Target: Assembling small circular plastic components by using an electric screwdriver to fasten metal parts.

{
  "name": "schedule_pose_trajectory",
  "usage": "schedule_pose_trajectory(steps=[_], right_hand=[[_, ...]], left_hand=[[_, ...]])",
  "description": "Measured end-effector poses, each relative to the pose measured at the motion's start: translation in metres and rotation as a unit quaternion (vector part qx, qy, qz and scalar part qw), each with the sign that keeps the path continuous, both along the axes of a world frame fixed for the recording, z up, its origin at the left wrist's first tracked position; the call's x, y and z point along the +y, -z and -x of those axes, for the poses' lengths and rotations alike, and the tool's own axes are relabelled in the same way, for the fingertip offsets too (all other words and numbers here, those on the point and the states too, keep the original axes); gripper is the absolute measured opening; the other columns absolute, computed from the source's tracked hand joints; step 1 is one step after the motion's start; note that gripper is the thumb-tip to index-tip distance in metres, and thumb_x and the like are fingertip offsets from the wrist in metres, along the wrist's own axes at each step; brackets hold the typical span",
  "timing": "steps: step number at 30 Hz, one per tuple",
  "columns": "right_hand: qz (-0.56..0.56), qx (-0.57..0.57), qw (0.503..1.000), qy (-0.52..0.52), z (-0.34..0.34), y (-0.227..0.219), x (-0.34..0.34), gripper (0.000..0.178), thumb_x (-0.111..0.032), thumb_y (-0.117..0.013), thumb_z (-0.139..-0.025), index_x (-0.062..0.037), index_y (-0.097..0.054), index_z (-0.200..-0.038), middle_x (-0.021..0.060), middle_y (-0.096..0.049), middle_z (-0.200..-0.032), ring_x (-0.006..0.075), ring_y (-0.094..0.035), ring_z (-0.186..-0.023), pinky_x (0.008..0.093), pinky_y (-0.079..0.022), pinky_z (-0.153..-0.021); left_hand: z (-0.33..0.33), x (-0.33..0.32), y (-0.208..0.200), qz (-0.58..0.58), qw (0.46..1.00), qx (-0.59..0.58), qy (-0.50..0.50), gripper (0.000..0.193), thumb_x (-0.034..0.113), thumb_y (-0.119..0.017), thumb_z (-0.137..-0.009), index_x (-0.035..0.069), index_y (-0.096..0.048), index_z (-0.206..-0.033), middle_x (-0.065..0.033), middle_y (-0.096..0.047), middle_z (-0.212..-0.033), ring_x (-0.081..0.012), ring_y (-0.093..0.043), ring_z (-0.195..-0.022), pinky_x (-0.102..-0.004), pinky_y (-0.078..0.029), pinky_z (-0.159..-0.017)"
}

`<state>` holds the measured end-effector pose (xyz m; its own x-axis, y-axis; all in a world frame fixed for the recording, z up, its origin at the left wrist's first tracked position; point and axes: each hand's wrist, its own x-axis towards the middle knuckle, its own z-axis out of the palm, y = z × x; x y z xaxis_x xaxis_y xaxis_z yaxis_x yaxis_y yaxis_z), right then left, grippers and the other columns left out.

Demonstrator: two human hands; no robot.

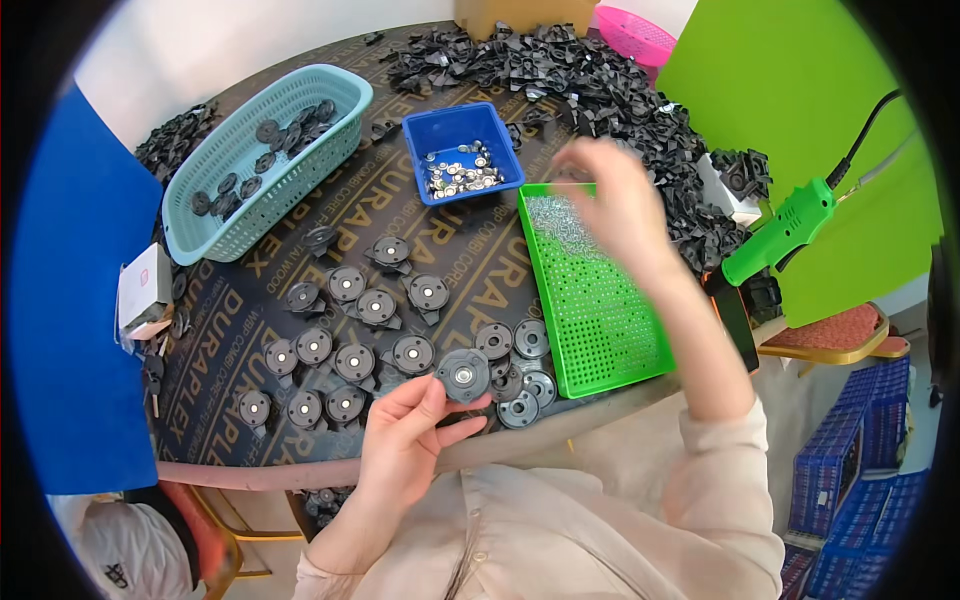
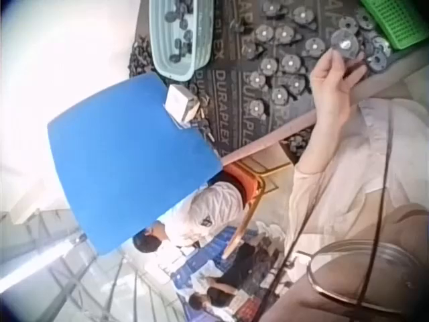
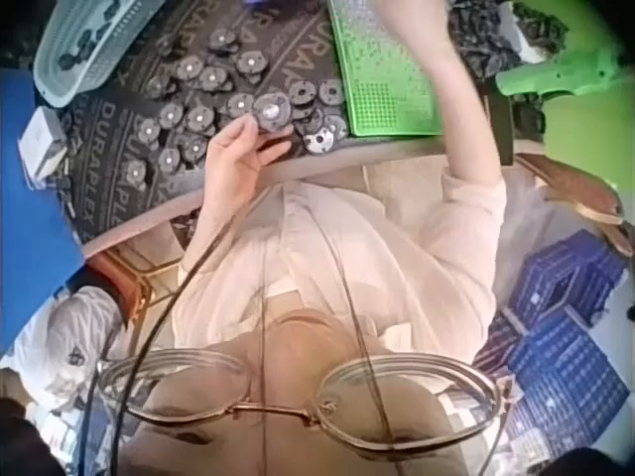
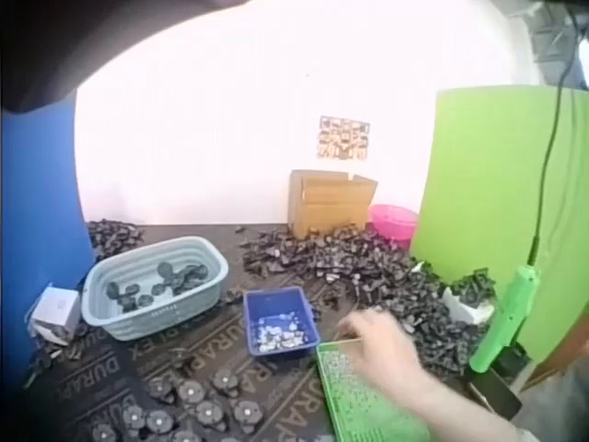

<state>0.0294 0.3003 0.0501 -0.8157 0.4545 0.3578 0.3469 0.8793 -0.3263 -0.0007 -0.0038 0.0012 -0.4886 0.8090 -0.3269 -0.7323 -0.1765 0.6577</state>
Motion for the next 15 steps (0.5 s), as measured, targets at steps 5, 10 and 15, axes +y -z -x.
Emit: schedule_pose_trajectory(steps=[5,10,15], right_hand=[[-0.158,-0.143,0.945,0.248,0.035,0.024,0.129,0.021,-0.01,-0.054,-0.084,-0.0067,-0.066,-0.101,0.017,-0.064,-0.106,0.0346,-0.062,-0.101,0.0452,-0.052,-0.084],[-0.133,-0.22,0.94,0.223,0.038,0.031,0.15,0.02,-0.007,-0.052,-0.085,-0.0034,-0.066,-0.099,0.0196,-0.062,-0.111,0.0372,-0.062,-0.101,0.0454,-0.053,-0.083],[-0.131,-0.213,0.932,0.26,0.032,0.024,0.152,0.025,-0.006,-0.058,-0.08,-0.001,-0.065,-0.104,0.0268,-0.047,-0.126,0.044,-0.057,-0.105,0.0486,-0.05,-0.087]], left_hand=[[0.007,0.003,0.001,-0.004,1.0,-0.005,-0.028,0.029,0.016,-0.05,-0.096,-0.007,-0.057,-0.112,-0.0184,-0.064,-0.111,-0.0326,-0.063,-0.103,-0.0394,-0.057,-0.083],[0.009,-0.012,-0.004,0.03,0.999,0.004,-0.018,0.034,0.018,-0.048,-0.096,-0.008,-0.056,-0.116,-0.0193,-0.063,-0.111,-0.0329,-0.064,-0.101,-0.0397,-0.057,-0.082],[0.01,-0.012,-0.006,0.015,1.0,-0.01,-0.009,0.032,0.017,-0.047,-0.097,-0.007,-0.057,-0.116,-0.018,-0.064,-0.111,-0.0318,-0.064,-0.102,-0.0394,-0.056,-0.084]])
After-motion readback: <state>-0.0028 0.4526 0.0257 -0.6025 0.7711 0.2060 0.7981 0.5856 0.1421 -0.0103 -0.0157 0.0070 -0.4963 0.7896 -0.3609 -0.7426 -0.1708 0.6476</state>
